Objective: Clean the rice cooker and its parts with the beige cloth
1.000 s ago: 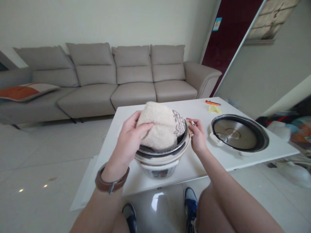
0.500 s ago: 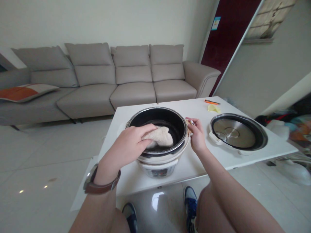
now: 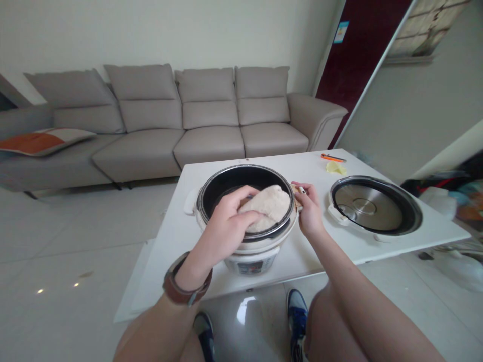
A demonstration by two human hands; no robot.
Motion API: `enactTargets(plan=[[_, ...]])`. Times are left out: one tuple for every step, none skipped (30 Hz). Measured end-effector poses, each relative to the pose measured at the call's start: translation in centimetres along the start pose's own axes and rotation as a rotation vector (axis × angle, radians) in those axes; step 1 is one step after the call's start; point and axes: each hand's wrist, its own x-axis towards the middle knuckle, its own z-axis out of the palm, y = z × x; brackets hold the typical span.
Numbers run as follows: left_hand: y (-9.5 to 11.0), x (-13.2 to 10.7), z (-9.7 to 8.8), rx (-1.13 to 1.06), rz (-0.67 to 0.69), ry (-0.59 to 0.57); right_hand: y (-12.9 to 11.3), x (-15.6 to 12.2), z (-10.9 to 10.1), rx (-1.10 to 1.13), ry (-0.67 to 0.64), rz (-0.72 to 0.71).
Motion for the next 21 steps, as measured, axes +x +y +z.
enactTargets(plan=[[-0.1,0.2,0.0,-0.106,0.012,0.076,0.0,0.0,0.0,-0.002,0.001,0.000],[-0.2,0.3,-0.2,-0.194,0.031,0.158,0.0,0.0,-0.1,0.000,0.001,0.002],[-0.3,0.5,-0.6,-0.261,0.054,0.242,0.0,0.0,-0.1,0.004,0.000,0.004],[-0.3,0.7,-1.0,-0.312,0.080,0.328,0.0,0.0,-0.1,0.009,-0.002,0.009],[-0.4,0.8,-1.6,-0.343,0.106,0.406,-0.1,0.0,-0.1,0.013,-0.005,0.014],[-0.3,0.8,-2.2,-0.354,0.143,0.479,-0.1,0.0,-0.1,0.015,-0.008,0.019],[-0.3,0.8,-3.0,-0.336,0.190,0.543,-0.2,-0.1,-0.1,0.014,-0.010,0.023],[-0.3,0.8,-3.7,-0.285,0.248,0.604,-0.2,-0.1,-0.1,0.010,-0.012,0.024],[-0.3,0.6,-4.4,-0.198,0.311,0.652,-0.3,-0.1,-0.1,0.006,-0.013,0.025],[-0.3,0.5,-5.1,-0.079,0.367,0.672,-0.3,-0.2,-0.1,0.003,-0.013,0.024],[-0.3,0.3,-5.6,0.060,0.405,0.648,-0.3,-0.2,-0.1,0.002,-0.014,0.022],[-0.3,0.1,-6.1,0.203,0.416,0.580,-0.3,-0.2,-0.1,0.001,-0.015,0.021],[-0.2,-0.1,-6.4,0.336,0.397,0.471,-0.2,-0.2,-0.1,-0.001,-0.016,0.021],[-0.1,-0.3,-6.6,0.447,0.361,0.345,-0.2,-0.1,-0.1,-0.004,-0.018,0.019],[0.0,-0.4,-6.6,0.535,0.313,0.212,-0.2,-0.1,-0.1,-0.007,-0.019,0.017],[0.2,-0.5,-6.4,0.601,0.264,0.093,-0.2,-0.1,-0.1,-0.010,-0.020,0.015],[0.3,-0.5,-6.2,0.651,0.219,-0.011,-0.2,-0.1,-0.1,-0.012,-0.019,0.015],[0.5,-0.5,-5.9,0.689,0.179,-0.098,-0.2,-0.1,-0.1,-0.012,-0.018,0.016],[0.7,-0.4,-5.5,0.723,0.144,-0.173,-0.2,-0.1,-0.1,-0.009,-0.017,0.018],[0.9,-0.4,-5.1,0.754,0.114,-0.228,-0.2,-0.1,-0.1,-0.006,-0.015,0.021],[1.0,-0.3,-4.6,0.779,0.087,-0.261,-0.2,-0.1,-0.1,-0.005,-0.015,0.023]])
